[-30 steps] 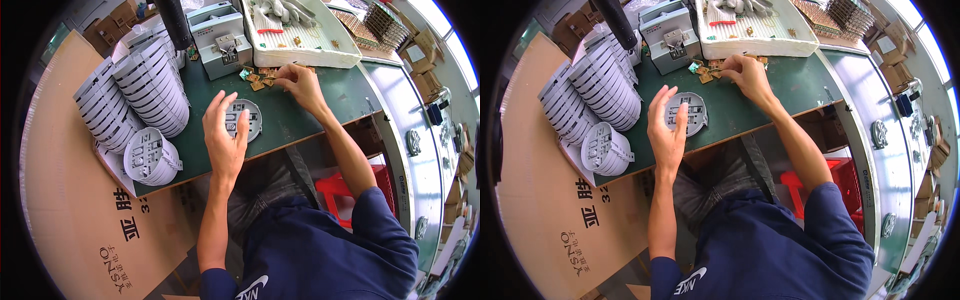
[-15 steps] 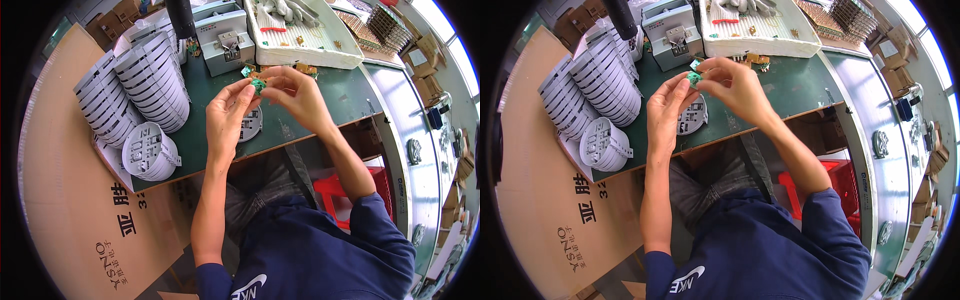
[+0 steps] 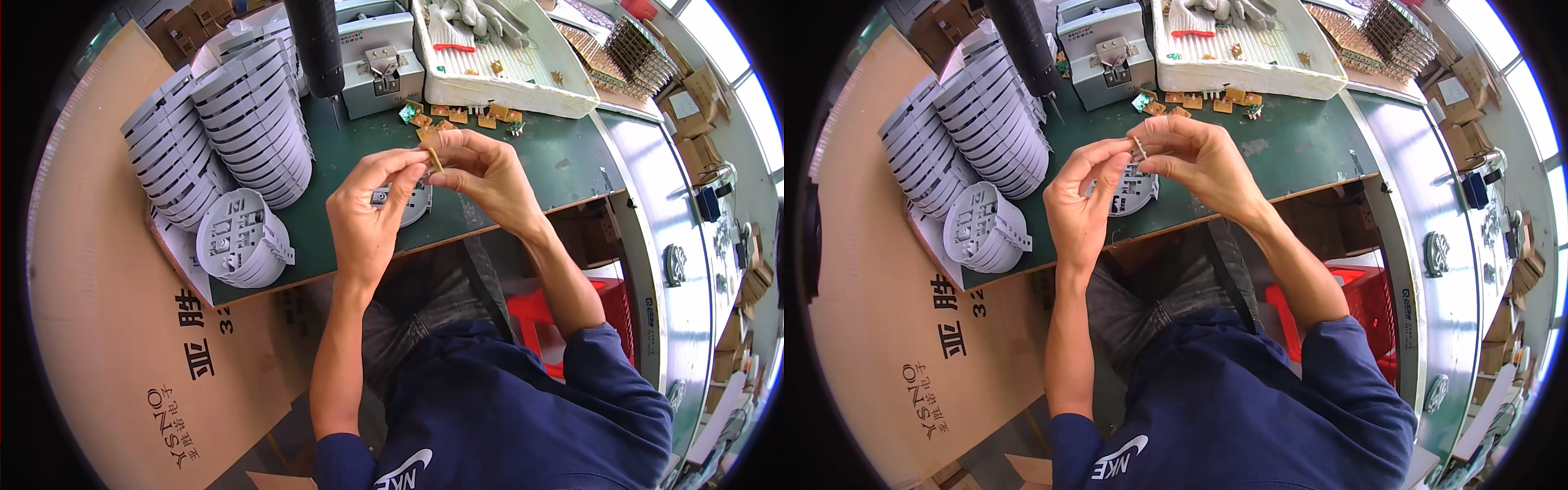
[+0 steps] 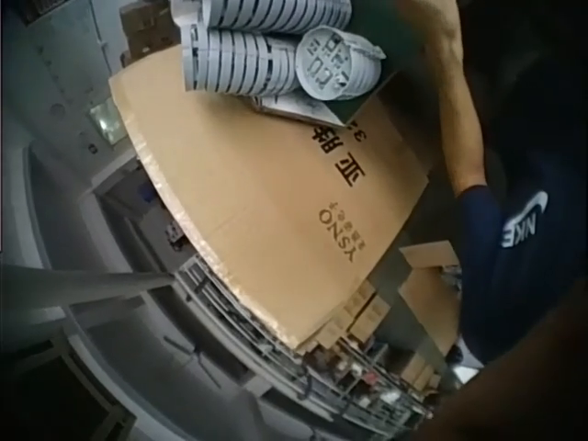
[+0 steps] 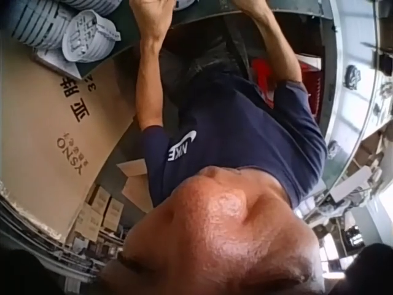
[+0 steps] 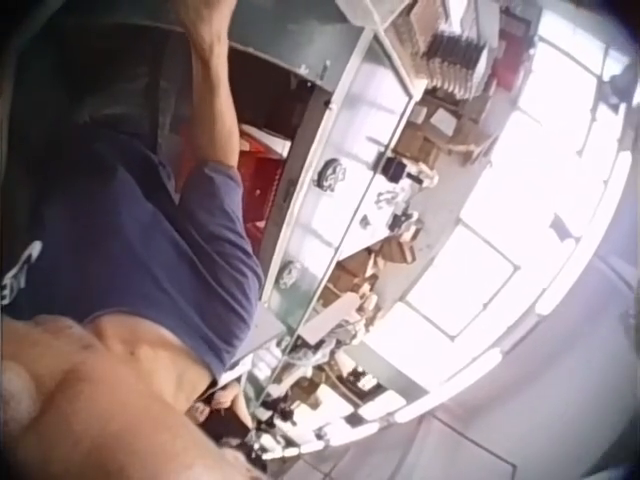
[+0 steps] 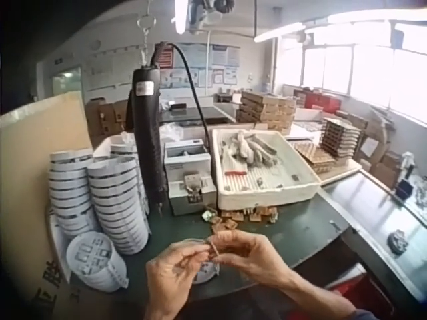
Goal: Assembling electronic components into circular plastic housings and securing them using an electric screwdriver.
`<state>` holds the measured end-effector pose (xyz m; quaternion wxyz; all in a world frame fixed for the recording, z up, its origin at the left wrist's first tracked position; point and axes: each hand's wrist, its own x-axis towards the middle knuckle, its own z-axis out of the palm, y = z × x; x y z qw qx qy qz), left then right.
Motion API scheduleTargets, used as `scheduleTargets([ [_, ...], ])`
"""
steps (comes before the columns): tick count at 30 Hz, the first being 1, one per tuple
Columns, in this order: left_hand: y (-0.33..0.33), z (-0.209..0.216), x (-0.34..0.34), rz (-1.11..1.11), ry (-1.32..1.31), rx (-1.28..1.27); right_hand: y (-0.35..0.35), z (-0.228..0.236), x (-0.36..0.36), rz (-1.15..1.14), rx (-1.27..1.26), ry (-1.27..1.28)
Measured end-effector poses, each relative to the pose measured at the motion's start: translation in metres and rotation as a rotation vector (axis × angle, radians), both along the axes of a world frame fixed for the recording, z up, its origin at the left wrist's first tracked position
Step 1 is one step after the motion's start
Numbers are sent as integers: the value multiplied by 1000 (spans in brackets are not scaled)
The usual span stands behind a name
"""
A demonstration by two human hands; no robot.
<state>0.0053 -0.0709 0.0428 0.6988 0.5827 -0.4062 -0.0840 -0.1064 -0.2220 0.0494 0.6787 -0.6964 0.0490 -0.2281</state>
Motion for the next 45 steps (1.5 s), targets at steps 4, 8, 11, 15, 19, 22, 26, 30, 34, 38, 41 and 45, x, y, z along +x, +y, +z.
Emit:
scheduleTargets([
  [4, 4, 3, -1, 90, -257, 24, 0, -2, -2, 13, -9, -6],
  [8, 6, 7, -5, 88, -225, 35, 0, -5, -3, 45, 7, -18],
  [11, 8, 2, -4, 56, -170, 5, 0, -10, -1, 57, 72, -71],
  [15, 13, -3, -1, 106, -199, 38, -6, -18, -1, 133, 224, -89],
  [19, 11, -4, -5, 118, -280, 67, -3, -22, -2, 107, 212, -80],
  [22, 13, -10, 1, 106, -236, 74, -2, -20, 0, 93, 130, -63],
  [26, 29, -22, 15, 203, -279, 272, -6, -9, 12, -102, -169, 95],
  [30, 28, -40, 16, 225, -477, 466, -13, -10, 33, -178, -852, 109],
  [34, 21, -46, 12, 177, -429, 500, -9, -15, 44, -188, -1011, 162],
  [38, 18, -44, 7, 221, -469, 502, -8, -16, 49, -159, -1043, 194],
  [41, 15, -43, 3, 252, -489, 498, -7, -17, 51, -163, -1080, 198],
  [45, 12, -41, 0, 290, -517, 541, -10, -16, 50, -145, -1081, 190],
])
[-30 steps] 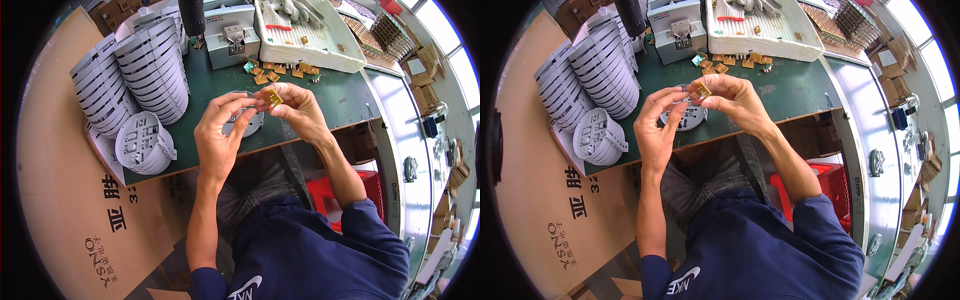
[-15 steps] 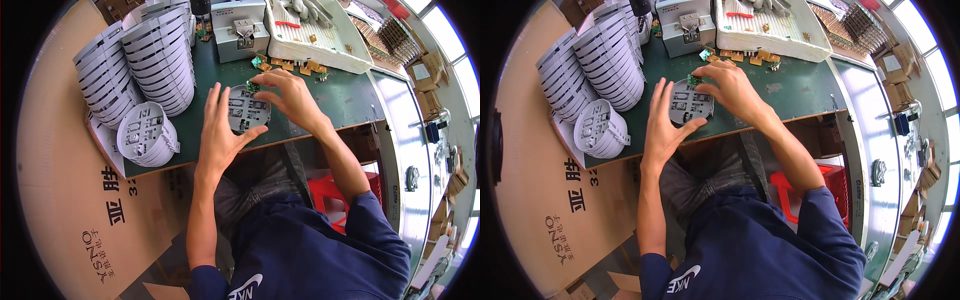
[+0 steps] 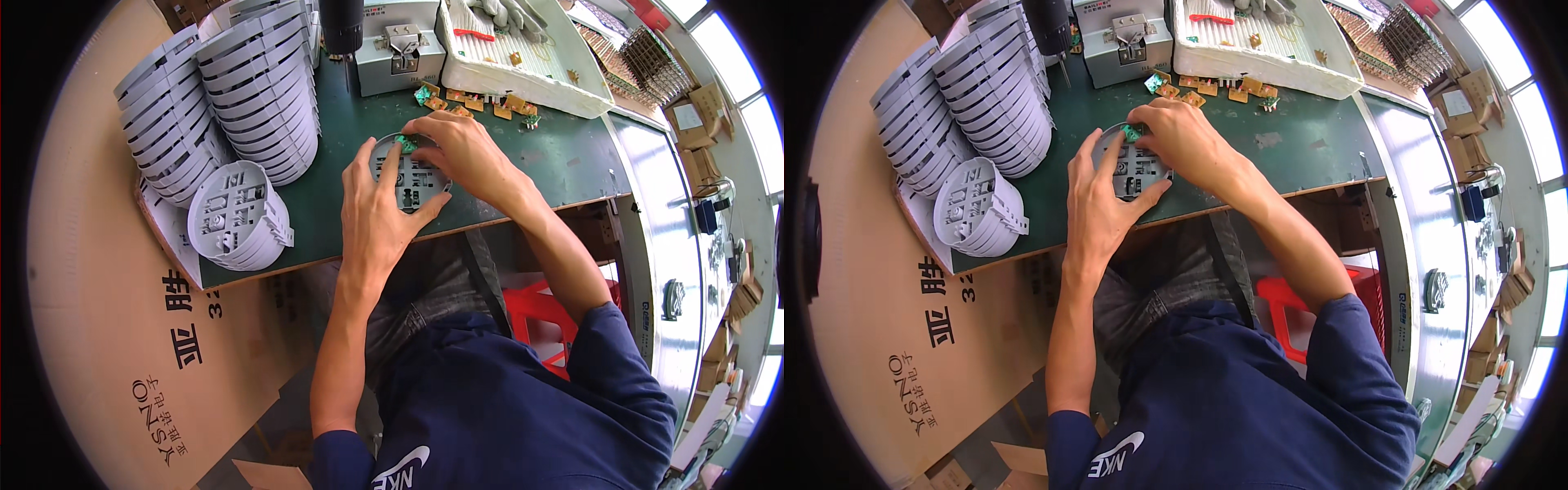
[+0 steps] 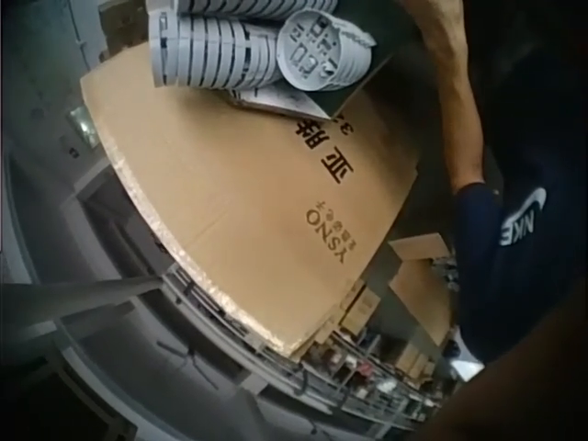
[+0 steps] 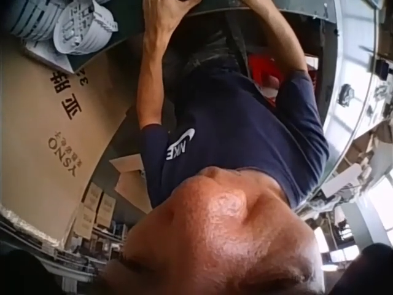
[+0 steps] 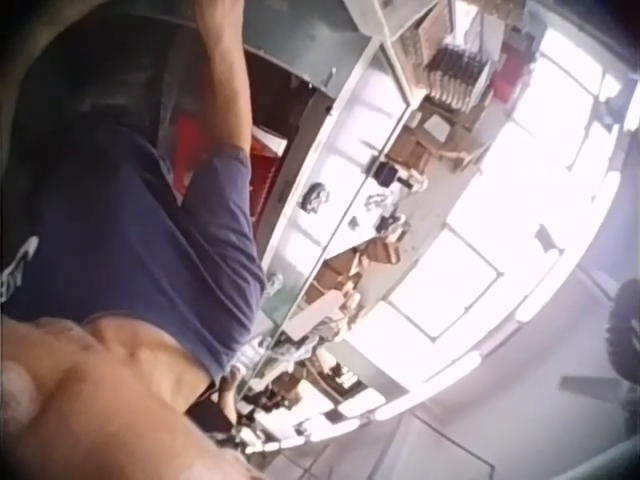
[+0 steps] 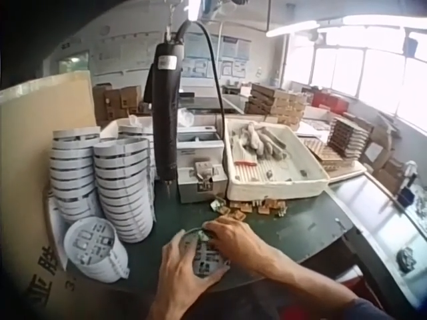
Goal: Assembling electronic components into circular plastic housings and securing them using an electric screwdriver.
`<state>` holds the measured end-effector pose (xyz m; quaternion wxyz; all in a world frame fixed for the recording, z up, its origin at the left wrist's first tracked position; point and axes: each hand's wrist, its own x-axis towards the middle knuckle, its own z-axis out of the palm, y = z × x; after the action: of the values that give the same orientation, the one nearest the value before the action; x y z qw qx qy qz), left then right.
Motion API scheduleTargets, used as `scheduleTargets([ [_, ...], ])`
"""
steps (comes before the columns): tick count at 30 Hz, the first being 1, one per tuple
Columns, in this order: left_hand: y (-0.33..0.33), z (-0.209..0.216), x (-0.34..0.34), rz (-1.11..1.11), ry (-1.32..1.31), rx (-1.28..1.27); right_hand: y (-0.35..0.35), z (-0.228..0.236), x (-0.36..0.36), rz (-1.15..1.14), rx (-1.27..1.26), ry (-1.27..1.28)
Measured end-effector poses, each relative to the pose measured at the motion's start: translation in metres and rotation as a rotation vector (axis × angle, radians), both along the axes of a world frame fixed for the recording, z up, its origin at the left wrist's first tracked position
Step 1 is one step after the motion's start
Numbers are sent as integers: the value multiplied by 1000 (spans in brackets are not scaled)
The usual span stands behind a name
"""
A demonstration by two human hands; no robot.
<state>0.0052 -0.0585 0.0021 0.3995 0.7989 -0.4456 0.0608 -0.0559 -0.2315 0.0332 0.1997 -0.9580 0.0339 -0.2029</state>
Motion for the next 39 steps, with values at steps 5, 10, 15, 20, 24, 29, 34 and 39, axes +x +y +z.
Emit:
scheduleTargets([
  [5, 0, -4, -1, 17, -29, 24, 0, -1, -13, 8, 140, -8],
  [10, -1, -5, 2, 11, -56, 4, -11, -5, -13, 65, 15, -99],
  [15, -1, -7, 1, 23, -68, 27, -18, 70, 46, 134, 450, -426],
  [20, 0, -7, 3, 4, -52, 27, -12, 156, 102, 399, 686, -339],
  [24, 1, -5, 1, 8, 16, 40, -17, 151, 113, 465, 860, -406],
  [29, 2, -4, 3, 18, 46, 53, -34, 139, 112, 278, 984, -699],
  [34, 2, -2, 2, 11, 56, 46, -48, 131, 131, 142, 874, -792],
  [39, -2, 0, 0, 11, 62, 51, -52, 126, 135, 78, 748, -693],
])
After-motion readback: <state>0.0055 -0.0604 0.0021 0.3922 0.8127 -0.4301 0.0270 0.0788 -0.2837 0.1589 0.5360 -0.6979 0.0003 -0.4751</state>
